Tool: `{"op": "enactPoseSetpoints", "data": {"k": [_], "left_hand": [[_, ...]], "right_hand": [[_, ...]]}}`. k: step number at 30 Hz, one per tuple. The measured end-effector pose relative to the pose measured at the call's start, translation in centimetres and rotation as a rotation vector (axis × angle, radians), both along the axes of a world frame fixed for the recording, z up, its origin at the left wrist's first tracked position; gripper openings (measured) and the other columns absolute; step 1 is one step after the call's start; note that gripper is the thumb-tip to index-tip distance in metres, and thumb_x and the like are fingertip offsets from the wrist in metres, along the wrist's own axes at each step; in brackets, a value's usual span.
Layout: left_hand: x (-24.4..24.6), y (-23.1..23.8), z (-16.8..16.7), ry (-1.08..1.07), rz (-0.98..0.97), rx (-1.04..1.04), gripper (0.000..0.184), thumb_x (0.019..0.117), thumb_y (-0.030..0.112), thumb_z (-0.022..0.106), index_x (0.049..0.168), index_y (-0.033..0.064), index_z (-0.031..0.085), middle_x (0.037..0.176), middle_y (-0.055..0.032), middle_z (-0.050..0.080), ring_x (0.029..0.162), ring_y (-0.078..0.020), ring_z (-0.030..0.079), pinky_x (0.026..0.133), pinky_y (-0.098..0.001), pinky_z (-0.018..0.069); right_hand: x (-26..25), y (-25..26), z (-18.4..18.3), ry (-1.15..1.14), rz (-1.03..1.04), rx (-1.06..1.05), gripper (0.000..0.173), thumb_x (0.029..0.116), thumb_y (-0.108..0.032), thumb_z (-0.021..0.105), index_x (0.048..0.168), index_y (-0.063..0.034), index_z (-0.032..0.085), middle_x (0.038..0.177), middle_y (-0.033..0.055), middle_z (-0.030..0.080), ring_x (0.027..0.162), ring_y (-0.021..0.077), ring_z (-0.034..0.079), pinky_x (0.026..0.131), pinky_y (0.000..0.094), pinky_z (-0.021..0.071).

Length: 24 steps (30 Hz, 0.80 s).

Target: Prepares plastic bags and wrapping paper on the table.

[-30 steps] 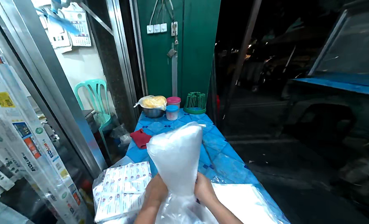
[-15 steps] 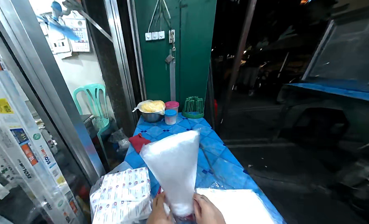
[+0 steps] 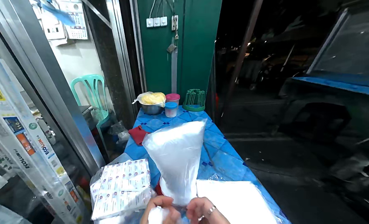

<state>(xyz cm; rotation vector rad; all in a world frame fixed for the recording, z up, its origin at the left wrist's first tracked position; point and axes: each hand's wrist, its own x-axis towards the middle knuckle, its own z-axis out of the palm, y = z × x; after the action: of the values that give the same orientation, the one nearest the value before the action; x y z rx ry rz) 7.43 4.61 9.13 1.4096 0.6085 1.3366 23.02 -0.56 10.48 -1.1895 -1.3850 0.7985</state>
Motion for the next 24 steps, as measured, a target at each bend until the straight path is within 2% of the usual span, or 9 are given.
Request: {"op": "enactPoseSetpoints", "data": {"k": [2,5,9,13,15,17,21,23,24], "left_hand": [[0.0,-0.3,0.0,-0.067,-0.095,-0.039,0.019,0.0961,0.013,0.069,0.115,0.0133,0.064,0.096,0.0146,0.072,0.088,0.0033,0.067,0.082,-0.0200,0.0574],[-0.3,-0.2,-0.1,-0.105,-0.157,-0.060,0.021,0.0942,0.024,0.072,0.114,0.0189,0.067,0.099,0.0155,0.072,0.092,0.0036,0.067,0.084,-0.0188,0.0565],[-0.9,0.0,0.2,-0.083,-0.152,-0.052,0.022,0.0928,0.008,0.072,0.111,0.0192,0.068,0.098,0.0152,0.072,0.089,0.0042,0.067,0.082,-0.0180,0.0565],[-0.6,-0.1,0.4,-0.028,-0.161,-0.010,0.018,0.0919,0.009,0.073,0.106,0.0202,0.069,0.097,0.0171,0.072,0.089,0.0062,0.066,0.083,-0.0170,0.0560],[-0.4,-0.1,0.4,-0.037,-0.185,0.000,0.018,0.0921,0.008,0.072,0.105,0.0198,0.069,0.097,0.0166,0.072,0.089,0.0060,0.066,0.082,-0.0172,0.0562],[-0.5,0.0,0.3,-0.050,-0.211,0.025,0.017,0.0933,0.011,0.071,0.106,0.0224,0.070,0.099,0.0172,0.072,0.091,0.0067,0.066,0.083,-0.0158,0.0553],[-0.9,0.5,0.1,-0.110,-0.266,0.066,0.018,0.0959,0.013,0.069,0.110,0.0240,0.073,0.106,0.0111,0.075,0.100,0.0016,0.068,0.089,-0.0191,0.0554],[-0.9,0.5,0.2,-0.120,-0.245,0.073,0.018,0.0967,0.014,0.069,0.110,0.0244,0.074,0.106,0.0115,0.075,0.101,0.0016,0.068,0.090,-0.0190,0.0554],[-0.9,0.3,0.3,-0.108,-0.213,0.071,0.016,0.0967,0.017,0.069,0.109,0.0259,0.075,0.103,0.0136,0.075,0.097,0.0037,0.068,0.088,-0.0172,0.0556]], "right_hand": [[-0.4,0.3,-0.2,0.028,0.041,0.037,0.034,0.0904,-0.015,0.075,0.105,0.0112,0.060,0.093,0.0119,0.067,0.079,0.0082,0.064,0.069,0.0240,0.0530],[-0.1,0.4,-0.6,0.047,0.057,0.094,0.017,0.0943,-0.006,0.068,0.096,0.0112,0.065,0.088,0.0110,0.067,0.076,0.0048,0.062,0.070,0.0213,0.0533],[0.8,0.4,0.0,0.174,-0.094,0.174,0.003,0.0976,-0.003,0.062,0.098,-0.0029,0.064,0.087,-0.0093,0.068,0.077,-0.0057,0.063,0.072,0.0174,0.0556],[1.2,-0.2,1.1,0.236,0.013,0.104,0.012,0.0965,-0.007,0.065,0.108,-0.0062,0.062,0.094,-0.0129,0.069,0.081,-0.0045,0.065,0.075,0.0202,0.0570],[1.4,-0.3,1.1,0.253,0.027,0.126,0.011,0.0946,-0.004,0.067,0.104,-0.0098,0.066,0.091,-0.0149,0.071,0.079,-0.0053,0.066,0.073,0.0189,0.0569],[1.9,-0.1,1.1,0.270,-0.002,0.166,0.017,0.0951,0.000,0.065,0.103,-0.0147,0.068,0.090,-0.0163,0.071,0.075,-0.0055,0.065,0.069,0.0170,0.0566],[3.1,-0.2,1.6,0.311,-0.062,0.150,0.028,0.0921,0.007,0.064,0.108,-0.0154,0.069,0.093,-0.0146,0.074,0.074,-0.0031,0.068,0.066,0.0174,0.0580],[3.2,-0.2,1.5,0.324,-0.070,0.152,0.024,0.0925,0.002,0.067,0.101,-0.0197,0.071,0.087,-0.0170,0.073,0.069,-0.0055,0.065,0.062,0.0147,0.0555],[3.2,-0.1,1.3,0.332,-0.049,0.166,0.020,0.0947,-0.004,0.067,0.098,-0.0231,0.071,0.084,-0.0186,0.071,0.068,-0.0071,0.064,0.061,0.0133,0.0539]]}}
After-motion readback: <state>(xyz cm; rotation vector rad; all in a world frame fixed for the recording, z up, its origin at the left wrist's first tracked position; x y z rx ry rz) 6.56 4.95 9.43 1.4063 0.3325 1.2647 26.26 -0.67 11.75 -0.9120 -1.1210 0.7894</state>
